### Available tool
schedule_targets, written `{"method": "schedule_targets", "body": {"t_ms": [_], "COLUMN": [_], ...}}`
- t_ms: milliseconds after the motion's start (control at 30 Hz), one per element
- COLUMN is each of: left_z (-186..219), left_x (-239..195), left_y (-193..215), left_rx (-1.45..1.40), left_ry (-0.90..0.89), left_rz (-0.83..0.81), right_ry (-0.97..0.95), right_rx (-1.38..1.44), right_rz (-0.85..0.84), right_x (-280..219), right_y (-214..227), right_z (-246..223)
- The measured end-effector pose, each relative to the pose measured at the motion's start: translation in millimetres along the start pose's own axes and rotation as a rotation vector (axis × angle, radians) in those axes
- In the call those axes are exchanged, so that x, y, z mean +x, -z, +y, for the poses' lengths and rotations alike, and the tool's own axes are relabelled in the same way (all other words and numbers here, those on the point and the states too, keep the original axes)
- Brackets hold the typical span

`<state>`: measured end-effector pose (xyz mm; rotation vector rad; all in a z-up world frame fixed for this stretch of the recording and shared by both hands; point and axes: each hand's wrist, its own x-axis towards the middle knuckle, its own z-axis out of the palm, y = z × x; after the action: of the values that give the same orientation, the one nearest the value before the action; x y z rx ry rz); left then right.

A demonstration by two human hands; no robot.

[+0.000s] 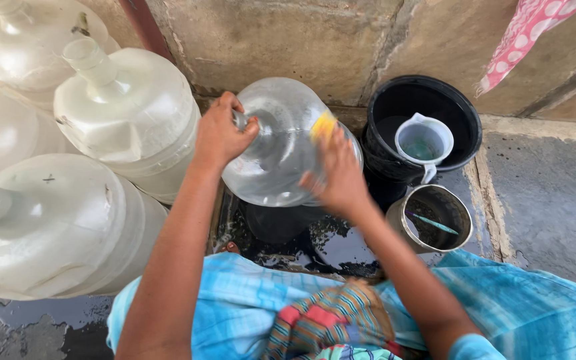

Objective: The person scrubs the exterior of a large plastic water jug using a yellow sponge and then shakes the jug to rinse it.

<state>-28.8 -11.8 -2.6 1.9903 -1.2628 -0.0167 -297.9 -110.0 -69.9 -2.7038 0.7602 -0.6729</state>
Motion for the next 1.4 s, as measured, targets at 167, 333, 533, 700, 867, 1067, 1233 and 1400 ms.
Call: {"method": "schedule_targets", "body": {"t_ms": [167, 333, 533, 700, 867, 1067, 1233, 1400], "left_z": [11, 9, 14, 21, 26, 7, 2, -3], "left_x": [-3, 4, 15, 13, 6, 9, 11, 3], "left_y": [-6, -11, -5, 0, -3, 1, 5, 8], "left_rx": [0.029, 0.101, 0.041, 0.037, 0.073, 0.07, 0.038, 0.032], "left_ry": [-0.048, 0.003, -0.01, -0.067, 0.043, 0.044, 0.026, -0.006], "left_rz": [0.114, 0.15, 0.053, 0.004, 0.022, 0.066, 0.028, 0.029], "right_ry": [-0.182, -0.066, -0.066, -0.225, -0.22, 0.056, 0.048, -0.271], "right_rx": [0.619, 0.397, 0.397, 0.453, 0.574, 0.21, 0.235, 0.483], "right_rz": [0.013, 0.353, 0.247, 0.363, 0.299, 0.252, 0.406, 0.187], "right_x": [42, -47, -72, 6, 18, -71, -56, 2], "right_y": [-17, -75, -82, -39, -25, -91, -98, -83], "right_z": [56, -30, -74, 1, 13, -58, -41, 48]}}
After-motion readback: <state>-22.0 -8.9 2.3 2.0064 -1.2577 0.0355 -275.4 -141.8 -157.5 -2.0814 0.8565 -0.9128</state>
